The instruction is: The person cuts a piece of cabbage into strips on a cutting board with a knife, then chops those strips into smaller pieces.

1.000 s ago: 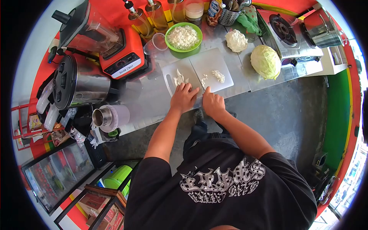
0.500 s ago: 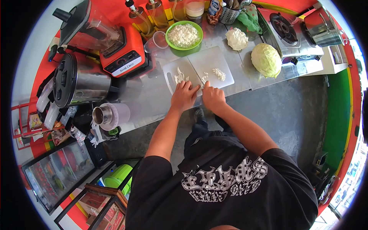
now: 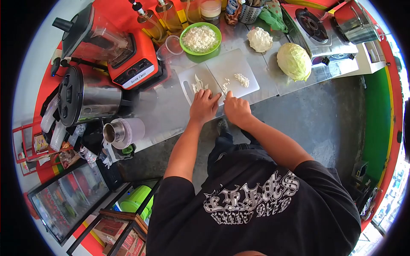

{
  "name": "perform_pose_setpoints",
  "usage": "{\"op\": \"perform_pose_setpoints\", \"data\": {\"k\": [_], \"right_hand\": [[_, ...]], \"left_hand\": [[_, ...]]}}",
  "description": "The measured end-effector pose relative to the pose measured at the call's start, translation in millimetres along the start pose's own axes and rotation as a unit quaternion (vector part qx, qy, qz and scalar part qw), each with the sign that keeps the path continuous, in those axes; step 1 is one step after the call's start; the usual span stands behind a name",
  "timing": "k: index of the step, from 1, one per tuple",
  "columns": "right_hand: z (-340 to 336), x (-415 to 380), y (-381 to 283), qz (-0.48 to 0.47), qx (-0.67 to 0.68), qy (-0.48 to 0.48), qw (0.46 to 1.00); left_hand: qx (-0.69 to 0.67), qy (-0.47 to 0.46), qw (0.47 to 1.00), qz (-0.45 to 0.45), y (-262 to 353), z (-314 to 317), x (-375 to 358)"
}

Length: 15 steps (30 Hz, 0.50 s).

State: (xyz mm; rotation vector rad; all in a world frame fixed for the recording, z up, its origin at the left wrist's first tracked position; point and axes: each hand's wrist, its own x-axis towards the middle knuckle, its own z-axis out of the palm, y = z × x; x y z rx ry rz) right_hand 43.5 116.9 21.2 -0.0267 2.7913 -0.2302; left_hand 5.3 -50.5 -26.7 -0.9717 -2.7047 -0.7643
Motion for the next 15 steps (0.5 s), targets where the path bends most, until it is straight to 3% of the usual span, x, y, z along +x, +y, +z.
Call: {"op": "perform_pose_setpoints", "data": {"k": [12, 15], "right_hand": [[0, -4, -2, 0.005, 0.032, 0.016, 0.999], [4, -7, -3, 0.037, 0.031, -0.04, 0.998]], "left_hand": [[0.006, -0.013, 1.0, 0.001, 0, -1, 0], [0.001, -0.017, 1.0, -0.002, 0, -1, 1]]}}
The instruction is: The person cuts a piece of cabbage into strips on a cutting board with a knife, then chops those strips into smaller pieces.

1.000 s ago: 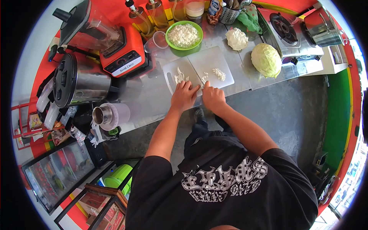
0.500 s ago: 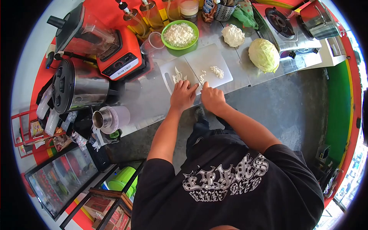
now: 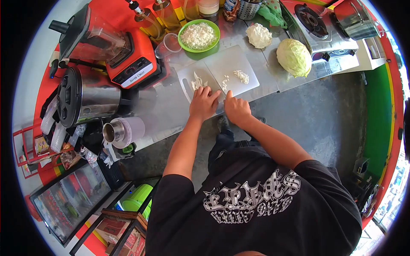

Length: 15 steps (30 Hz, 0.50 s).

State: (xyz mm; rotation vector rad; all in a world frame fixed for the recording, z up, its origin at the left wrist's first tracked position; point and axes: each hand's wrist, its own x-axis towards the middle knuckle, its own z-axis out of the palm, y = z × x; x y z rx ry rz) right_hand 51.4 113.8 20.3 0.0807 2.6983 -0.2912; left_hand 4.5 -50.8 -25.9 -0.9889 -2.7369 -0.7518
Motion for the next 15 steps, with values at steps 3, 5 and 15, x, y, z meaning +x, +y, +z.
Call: {"op": "perform_pose_setpoints", "data": {"k": [3, 5, 15], "right_hand": [[-1, 9, 0, -0.026, 0.015, 0.054, 0.998], [-5, 13, 0, -0.041, -0.01, 0.057, 0.997], [-1, 10, 0, -0.043, -0.009, 0.047, 0.998]], "left_hand": [[-0.007, -0.01, 1.0, -0.003, 2, -2, 0], [0.0, -0.009, 1.0, -0.009, 4, -4, 1], [-0.004, -0.001, 1.0, 0.0, 1, -1, -1]]}}
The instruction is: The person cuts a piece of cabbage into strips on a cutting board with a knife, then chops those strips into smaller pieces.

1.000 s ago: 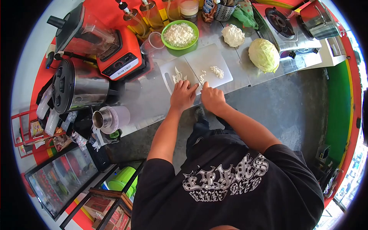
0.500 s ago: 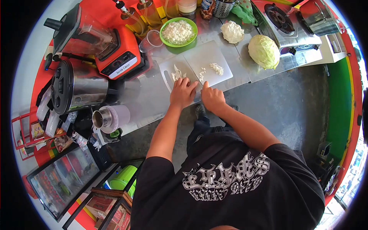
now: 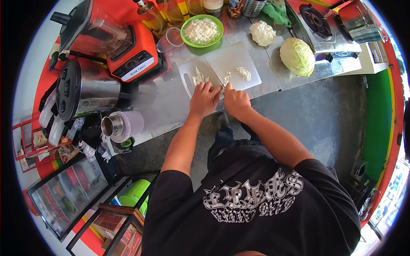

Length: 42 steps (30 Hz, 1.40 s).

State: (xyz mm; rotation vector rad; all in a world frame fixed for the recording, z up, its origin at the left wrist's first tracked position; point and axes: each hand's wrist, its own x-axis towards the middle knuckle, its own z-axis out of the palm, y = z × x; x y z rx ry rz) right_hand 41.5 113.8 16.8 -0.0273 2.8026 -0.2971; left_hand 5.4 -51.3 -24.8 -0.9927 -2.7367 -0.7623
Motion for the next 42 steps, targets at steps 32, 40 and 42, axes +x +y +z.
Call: {"op": "perform_pose_setpoints", "data": {"k": [32, 40, 42], "right_hand": [[-6, -10, -3, -0.007, -0.017, -0.018, 1.0], [-4, -7, 0, -0.011, -0.009, 0.008, 1.0], [-4, -14, -1, -0.018, -0.021, 0.009, 1.0]], "left_hand": [[-0.009, 0.022, 1.0, 0.005, 0, -3, 2], [-0.001, 0.023, 1.0, 0.006, -3, -1, 1], [0.002, 0.027, 1.0, -0.005, -4, 0, 1]]}}
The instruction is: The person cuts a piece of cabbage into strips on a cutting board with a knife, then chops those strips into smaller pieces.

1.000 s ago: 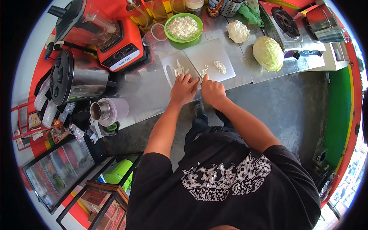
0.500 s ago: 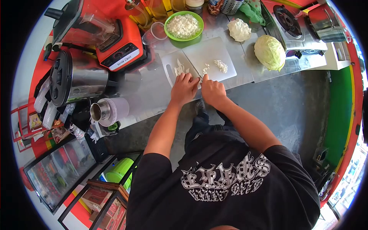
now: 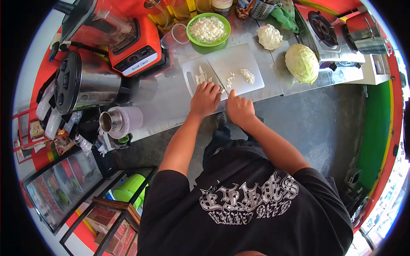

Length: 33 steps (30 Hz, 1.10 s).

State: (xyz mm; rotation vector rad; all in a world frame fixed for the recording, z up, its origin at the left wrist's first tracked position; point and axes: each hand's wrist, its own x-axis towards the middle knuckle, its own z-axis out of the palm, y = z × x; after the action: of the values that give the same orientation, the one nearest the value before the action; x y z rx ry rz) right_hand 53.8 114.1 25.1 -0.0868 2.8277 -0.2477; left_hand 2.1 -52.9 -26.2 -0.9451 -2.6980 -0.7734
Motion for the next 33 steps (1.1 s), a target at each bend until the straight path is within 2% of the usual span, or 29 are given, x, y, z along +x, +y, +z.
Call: {"op": "perform_pose_setpoints", "data": {"k": [3, 9, 15, 21, 24, 33], "right_hand": [[6, -2, -3, 0.015, -0.013, -0.025, 0.999], [-3, 11, 0, -0.012, -0.026, 0.016, 0.999], [6, -4, -8, 0.022, -0.02, -0.047, 0.998], [-3, 8, -4, -0.011, -0.031, -0.031, 0.999], [3, -9, -9, 0.017, -0.008, -0.039, 0.999], [-3, 6, -10, -0.012, -0.002, -0.024, 1.0]], "left_hand": [[-0.007, -0.007, 1.0, 0.001, -3, -1, 0], [-0.004, -0.018, 1.0, 0.0, -1, 0, -2], [-0.024, -0.016, 0.999, -0.018, -2, -2, -2], [-0.023, 0.001, 1.0, -0.014, -2, -1, -4], [-0.012, 0.01, 1.0, -0.006, -5, 0, -4], [-0.005, 0.014, 1.0, 0.005, -5, -2, -5]]}}
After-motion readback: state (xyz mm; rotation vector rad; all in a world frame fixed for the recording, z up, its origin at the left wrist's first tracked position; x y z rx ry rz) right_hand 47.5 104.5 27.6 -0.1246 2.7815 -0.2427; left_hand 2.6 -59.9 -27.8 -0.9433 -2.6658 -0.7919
